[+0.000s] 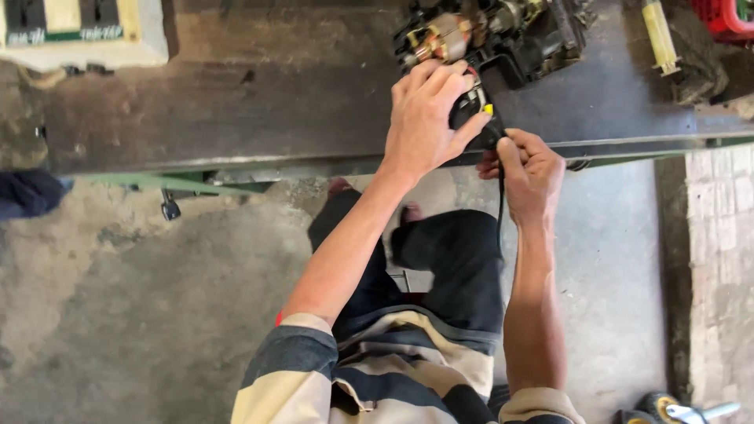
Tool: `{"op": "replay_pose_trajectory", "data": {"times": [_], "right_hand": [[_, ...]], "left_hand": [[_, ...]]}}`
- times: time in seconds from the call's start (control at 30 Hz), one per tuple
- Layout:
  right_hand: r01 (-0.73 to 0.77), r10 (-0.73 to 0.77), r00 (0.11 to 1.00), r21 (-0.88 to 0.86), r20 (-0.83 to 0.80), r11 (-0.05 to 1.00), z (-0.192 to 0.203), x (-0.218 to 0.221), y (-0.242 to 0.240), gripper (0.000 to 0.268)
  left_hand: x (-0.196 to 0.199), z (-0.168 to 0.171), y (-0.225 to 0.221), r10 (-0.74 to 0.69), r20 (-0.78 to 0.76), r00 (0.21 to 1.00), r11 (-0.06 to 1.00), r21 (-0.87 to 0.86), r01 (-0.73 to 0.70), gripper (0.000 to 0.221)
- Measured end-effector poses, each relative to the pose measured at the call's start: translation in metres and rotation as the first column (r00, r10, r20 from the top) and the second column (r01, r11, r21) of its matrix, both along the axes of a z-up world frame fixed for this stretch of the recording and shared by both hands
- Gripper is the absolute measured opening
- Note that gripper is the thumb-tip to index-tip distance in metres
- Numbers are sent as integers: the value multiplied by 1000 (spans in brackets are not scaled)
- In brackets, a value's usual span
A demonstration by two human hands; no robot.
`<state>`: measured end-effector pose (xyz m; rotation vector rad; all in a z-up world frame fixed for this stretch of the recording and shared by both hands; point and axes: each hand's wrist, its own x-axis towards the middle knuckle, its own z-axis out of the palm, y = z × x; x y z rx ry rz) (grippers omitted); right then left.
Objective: Repairing and inspecting the internal components and wiring of an electric motor assembly on a workbench.
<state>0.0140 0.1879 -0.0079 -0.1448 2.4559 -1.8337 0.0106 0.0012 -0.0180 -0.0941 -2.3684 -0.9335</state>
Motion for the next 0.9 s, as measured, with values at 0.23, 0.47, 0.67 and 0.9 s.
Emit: {"op": "replay_pose_trajectory", "data": {"times": [0.23, 0.47, 0.67, 0.9], "right_hand": [[29, -24, 999, -106, 43, 994, 11, 3, -7, 23], [130, -113, 990, -252, 79, 959, -7, 3, -16, 16], [43, -26, 998, -357, 52, 933, -22, 17, -17, 14], [-30, 29, 1000, -305, -10, 952, -24, 15, -14, 15]], "left_hand": [[3, 1, -3, 8, -16, 1000, 1000, 0, -8, 35], [-9, -26, -2, 54, -148, 987, 996, -57, -63, 44], [-5, -41, -1, 69, -217, 974, 998, 31, -63, 40], [5, -32, 1, 52, -161, 986, 997, 64, -42, 37]]}}
